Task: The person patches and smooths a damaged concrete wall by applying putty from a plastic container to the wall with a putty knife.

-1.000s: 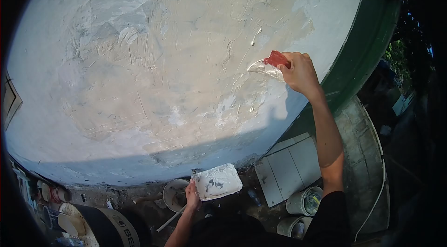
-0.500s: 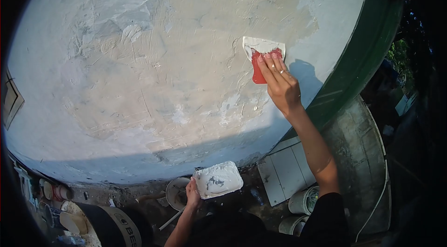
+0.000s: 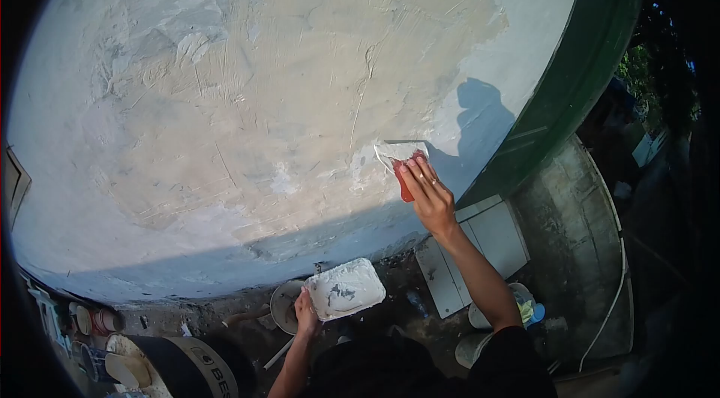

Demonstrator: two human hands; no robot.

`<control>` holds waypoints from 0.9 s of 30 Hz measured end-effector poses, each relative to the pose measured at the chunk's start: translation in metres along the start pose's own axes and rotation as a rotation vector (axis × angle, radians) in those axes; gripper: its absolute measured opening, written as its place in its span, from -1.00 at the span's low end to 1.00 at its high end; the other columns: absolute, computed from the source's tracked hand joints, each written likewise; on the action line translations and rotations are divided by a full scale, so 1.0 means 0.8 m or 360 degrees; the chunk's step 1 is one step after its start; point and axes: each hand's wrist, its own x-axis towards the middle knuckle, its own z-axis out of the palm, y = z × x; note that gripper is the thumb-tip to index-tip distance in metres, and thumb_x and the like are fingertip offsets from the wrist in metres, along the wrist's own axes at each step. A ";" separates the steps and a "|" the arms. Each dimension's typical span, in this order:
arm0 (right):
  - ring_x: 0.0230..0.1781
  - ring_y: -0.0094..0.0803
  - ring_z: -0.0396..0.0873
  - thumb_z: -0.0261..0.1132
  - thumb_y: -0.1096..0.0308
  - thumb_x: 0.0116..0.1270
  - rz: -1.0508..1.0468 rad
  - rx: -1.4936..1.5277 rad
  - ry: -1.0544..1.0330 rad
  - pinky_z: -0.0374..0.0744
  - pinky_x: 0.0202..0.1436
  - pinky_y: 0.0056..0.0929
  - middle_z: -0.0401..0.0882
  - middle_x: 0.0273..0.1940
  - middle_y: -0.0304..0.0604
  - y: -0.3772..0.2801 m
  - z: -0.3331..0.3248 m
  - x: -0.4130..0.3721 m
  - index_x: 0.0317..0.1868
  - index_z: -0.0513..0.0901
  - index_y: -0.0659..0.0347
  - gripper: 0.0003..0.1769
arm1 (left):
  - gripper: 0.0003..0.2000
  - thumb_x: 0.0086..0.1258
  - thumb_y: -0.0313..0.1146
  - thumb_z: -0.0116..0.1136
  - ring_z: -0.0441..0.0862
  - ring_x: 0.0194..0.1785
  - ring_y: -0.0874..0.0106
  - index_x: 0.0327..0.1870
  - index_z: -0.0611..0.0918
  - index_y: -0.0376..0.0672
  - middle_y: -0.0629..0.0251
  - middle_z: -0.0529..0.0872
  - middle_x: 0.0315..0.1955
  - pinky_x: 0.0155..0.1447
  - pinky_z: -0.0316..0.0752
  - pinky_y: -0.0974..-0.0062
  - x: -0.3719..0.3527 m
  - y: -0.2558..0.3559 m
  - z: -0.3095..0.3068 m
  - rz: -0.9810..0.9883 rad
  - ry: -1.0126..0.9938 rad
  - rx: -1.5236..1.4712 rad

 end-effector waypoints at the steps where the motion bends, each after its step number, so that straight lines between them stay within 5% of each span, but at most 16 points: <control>1: 0.21 -0.01 0.55 0.20 0.66 0.23 0.0011 -0.0068 0.0052 0.57 0.27 -0.11 0.59 0.16 0.03 0.014 -0.012 0.010 0.18 0.60 0.28 -0.53 | -0.52 0.64 -0.02 -0.27 0.71 -0.14 0.36 0.05 0.53 -0.32 0.16 0.70 -0.14 -0.02 0.63 0.38 0.000 -0.003 0.000 0.0013 0.0012 -0.0007; 6: 0.26 -0.01 0.51 0.22 0.69 0.21 0.0150 -0.0133 0.0094 0.55 0.30 -0.11 0.55 0.22 0.01 0.082 -0.001 0.022 0.22 0.57 0.26 -0.48 | -0.53 0.65 -0.04 -0.28 0.71 -0.13 0.36 0.05 0.53 -0.32 0.15 0.70 -0.14 -0.01 0.63 0.37 -0.006 0.001 0.005 -0.0049 0.0015 0.0014; 18: 0.44 0.03 0.27 0.16 0.63 0.26 0.0114 0.0099 -0.0374 0.40 0.42 -0.02 0.28 0.42 0.08 0.000 0.147 -0.175 0.37 0.42 0.24 -0.38 | -0.51 0.64 -0.01 -0.26 0.65 -0.13 0.47 0.05 0.56 -0.32 0.24 0.68 -0.14 0.01 0.55 0.48 -0.004 -0.003 -0.006 -0.0055 0.0015 0.0075; 24: 0.28 0.04 0.48 0.18 0.64 0.25 0.0391 0.0263 -0.0202 0.56 0.27 -0.08 0.56 0.19 0.09 -0.006 0.094 -0.156 0.22 0.57 0.27 -0.51 | -0.50 0.64 0.00 -0.27 0.63 -0.12 0.48 0.07 0.56 -0.31 0.27 0.68 -0.15 0.04 0.53 0.48 -0.010 -0.005 -0.005 -0.0037 0.0041 0.0126; 27: 0.23 0.05 0.53 0.18 0.65 0.26 0.0332 0.0190 0.0152 0.61 0.21 -0.10 0.63 0.11 0.07 0.008 0.052 -0.091 0.18 0.60 0.26 -0.55 | -0.50 0.64 0.00 -0.27 0.62 -0.10 0.49 0.08 0.55 -0.31 0.27 0.68 -0.12 0.05 0.53 0.48 -0.006 -0.015 -0.011 -0.0041 0.0034 0.0134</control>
